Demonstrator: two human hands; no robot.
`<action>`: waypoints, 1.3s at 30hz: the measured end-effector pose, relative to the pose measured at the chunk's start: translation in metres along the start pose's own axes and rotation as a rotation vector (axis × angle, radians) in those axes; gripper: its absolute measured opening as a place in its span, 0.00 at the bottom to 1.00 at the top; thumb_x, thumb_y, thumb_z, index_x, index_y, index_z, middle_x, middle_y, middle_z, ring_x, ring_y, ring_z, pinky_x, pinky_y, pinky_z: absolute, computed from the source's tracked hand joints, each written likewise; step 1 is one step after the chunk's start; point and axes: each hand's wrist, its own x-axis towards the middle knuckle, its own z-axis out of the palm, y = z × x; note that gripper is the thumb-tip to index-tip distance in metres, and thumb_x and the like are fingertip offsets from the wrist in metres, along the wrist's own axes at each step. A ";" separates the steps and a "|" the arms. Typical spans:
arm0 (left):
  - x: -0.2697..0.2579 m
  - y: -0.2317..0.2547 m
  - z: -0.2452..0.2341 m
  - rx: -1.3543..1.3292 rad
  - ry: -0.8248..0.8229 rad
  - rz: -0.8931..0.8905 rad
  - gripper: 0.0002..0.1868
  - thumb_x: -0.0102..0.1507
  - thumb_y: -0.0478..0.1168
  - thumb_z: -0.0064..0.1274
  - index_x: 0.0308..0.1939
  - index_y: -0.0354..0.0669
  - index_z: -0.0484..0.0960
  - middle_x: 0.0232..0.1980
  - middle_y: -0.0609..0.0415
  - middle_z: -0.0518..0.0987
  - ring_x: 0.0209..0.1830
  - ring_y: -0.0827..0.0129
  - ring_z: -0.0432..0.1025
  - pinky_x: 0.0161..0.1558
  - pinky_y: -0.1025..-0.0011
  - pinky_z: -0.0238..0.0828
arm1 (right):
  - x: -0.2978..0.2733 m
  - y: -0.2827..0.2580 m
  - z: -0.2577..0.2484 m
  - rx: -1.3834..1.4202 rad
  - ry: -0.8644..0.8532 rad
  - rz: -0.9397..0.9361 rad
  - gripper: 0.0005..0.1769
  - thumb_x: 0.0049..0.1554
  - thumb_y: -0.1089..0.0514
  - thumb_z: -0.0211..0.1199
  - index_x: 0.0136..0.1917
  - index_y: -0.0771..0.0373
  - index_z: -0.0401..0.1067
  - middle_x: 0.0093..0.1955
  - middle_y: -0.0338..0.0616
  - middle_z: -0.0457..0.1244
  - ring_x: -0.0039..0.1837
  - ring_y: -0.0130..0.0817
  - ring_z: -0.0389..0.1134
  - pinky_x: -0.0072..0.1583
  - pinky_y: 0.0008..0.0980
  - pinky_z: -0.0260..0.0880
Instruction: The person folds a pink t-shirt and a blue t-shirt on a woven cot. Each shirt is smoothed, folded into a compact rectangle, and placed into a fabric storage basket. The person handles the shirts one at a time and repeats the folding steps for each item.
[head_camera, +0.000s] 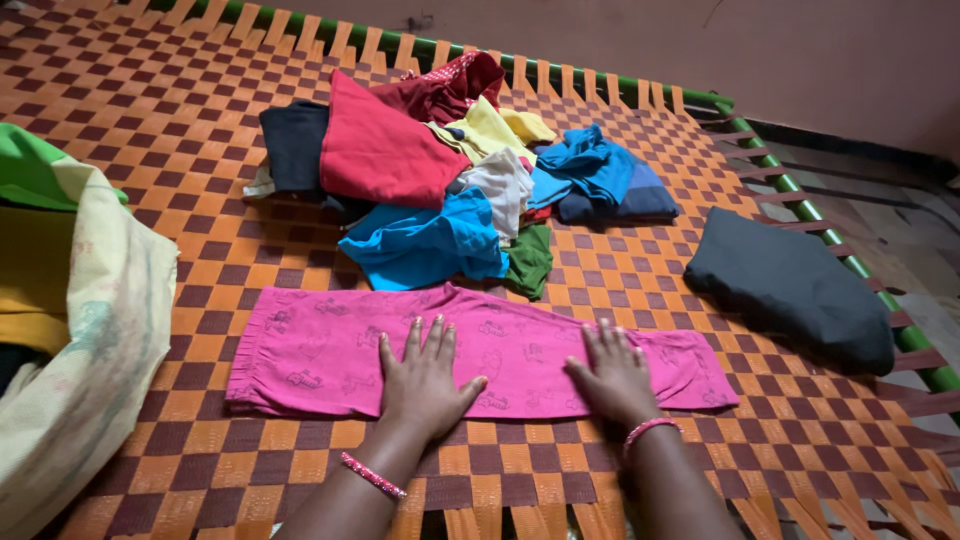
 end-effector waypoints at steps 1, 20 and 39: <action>0.000 0.000 0.001 -0.004 0.002 -0.002 0.50 0.65 0.73 0.33 0.81 0.49 0.42 0.85 0.55 0.38 0.84 0.59 0.29 0.75 0.35 0.21 | 0.002 0.009 -0.001 0.010 0.003 0.040 0.43 0.64 0.30 0.37 0.84 0.48 0.34 0.88 0.39 0.26 0.86 0.36 0.23 0.80 0.47 0.21; 0.002 -0.001 0.007 -0.013 0.079 0.003 0.49 0.62 0.72 0.40 0.80 0.52 0.48 0.84 0.54 0.42 0.84 0.57 0.32 0.74 0.34 0.23 | -0.018 -0.079 0.050 -0.031 0.160 -0.621 0.44 0.62 0.33 0.50 0.82 0.56 0.47 0.86 0.46 0.37 0.86 0.43 0.33 0.80 0.52 0.28; 0.001 0.000 0.006 -0.009 0.101 0.013 0.48 0.64 0.71 0.38 0.79 0.49 0.49 0.84 0.52 0.41 0.84 0.57 0.32 0.74 0.34 0.21 | 0.006 0.074 -0.020 0.015 0.236 0.361 0.38 0.65 0.33 0.42 0.81 0.50 0.46 0.87 0.39 0.36 0.86 0.38 0.34 0.80 0.59 0.29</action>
